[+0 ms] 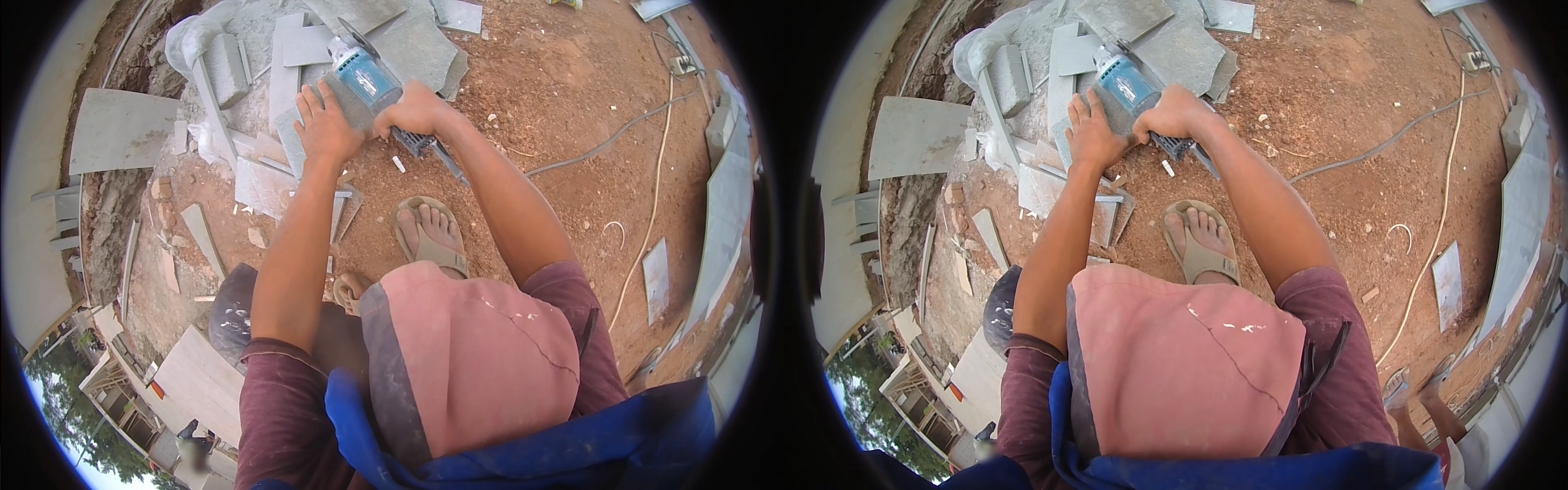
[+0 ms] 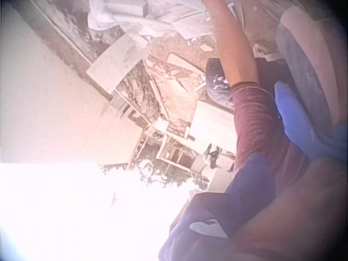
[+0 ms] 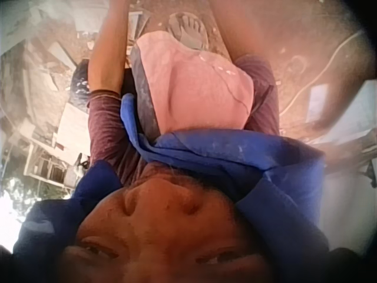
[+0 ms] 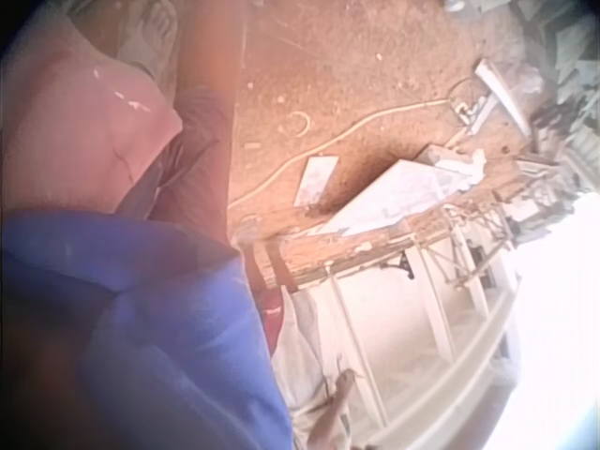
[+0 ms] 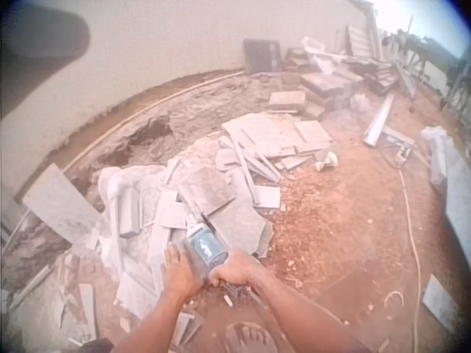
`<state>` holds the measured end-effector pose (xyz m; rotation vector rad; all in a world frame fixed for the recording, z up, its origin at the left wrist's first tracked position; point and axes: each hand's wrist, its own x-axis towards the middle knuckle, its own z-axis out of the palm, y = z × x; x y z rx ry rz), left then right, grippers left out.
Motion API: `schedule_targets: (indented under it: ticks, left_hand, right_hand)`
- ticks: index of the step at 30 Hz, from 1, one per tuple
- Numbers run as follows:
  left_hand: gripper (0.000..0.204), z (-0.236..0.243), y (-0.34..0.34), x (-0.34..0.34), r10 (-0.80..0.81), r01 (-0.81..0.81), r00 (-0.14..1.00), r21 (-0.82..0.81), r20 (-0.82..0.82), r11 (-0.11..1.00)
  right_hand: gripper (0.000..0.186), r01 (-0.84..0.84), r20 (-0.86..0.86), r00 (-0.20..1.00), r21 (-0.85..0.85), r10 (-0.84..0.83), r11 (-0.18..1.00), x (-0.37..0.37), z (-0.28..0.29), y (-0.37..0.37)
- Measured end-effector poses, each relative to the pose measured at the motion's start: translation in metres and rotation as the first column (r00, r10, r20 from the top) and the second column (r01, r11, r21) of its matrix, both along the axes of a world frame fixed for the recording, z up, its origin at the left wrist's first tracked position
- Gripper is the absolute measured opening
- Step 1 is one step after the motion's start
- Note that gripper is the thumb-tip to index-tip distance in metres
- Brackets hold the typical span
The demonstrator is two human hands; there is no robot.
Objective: The person uses an angle grinder to cut a rectangular ceramic tile on the ground. They hold the tile steady with their left hand while operating the power tool with their right hand, creating a straight cut through the material.
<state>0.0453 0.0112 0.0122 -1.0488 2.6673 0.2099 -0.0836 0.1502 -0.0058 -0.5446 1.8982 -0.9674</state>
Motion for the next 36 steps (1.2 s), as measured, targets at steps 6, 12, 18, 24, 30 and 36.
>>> schedule_targets:
  ticks: [6,12,18,24,30,36]
  left_hand:
    - [0.141,0.002,0.002,-0.001,0.012,-0.012,1.000,0.011,0.008,1.000]
    - [0.137,0.005,0.001,-0.002,0.026,-0.027,0.999,0.028,0.032,0.999]
    - [0.138,0.003,0.001,-0.001,0.025,-0.025,1.000,0.033,0.014,0.999]
    - [0.140,0.008,0.004,-0.001,0.035,-0.035,0.999,0.041,0.011,0.999]
    - [0.140,0.005,0.003,-0.002,0.033,-0.033,0.999,0.033,0.016,0.999]
    - [0.139,0.005,0.004,-0.002,0.031,-0.032,0.999,0.025,0.008,0.999]
  right_hand:
    - [0.036,0.018,-0.018,1.000,0.002,-0.018,1.000,0.003,0.001,0.004]
    - [0.037,0.005,-0.001,1.000,0.011,-0.005,1.000,0.003,0.005,0.001]
    - [0.039,0.006,0.029,1.000,0.012,-0.007,1.000,-0.001,0.010,-0.003]
    - [0.041,0.026,0.041,0.999,0.007,-0.026,1.000,-0.001,0.007,-0.005]
    - [0.041,0.032,0.037,0.999,0.030,-0.033,0.999,-0.001,0.008,-0.003]
    - [0.037,0.029,0.049,0.998,0.014,-0.030,0.999,-0.001,0.011,-0.001]
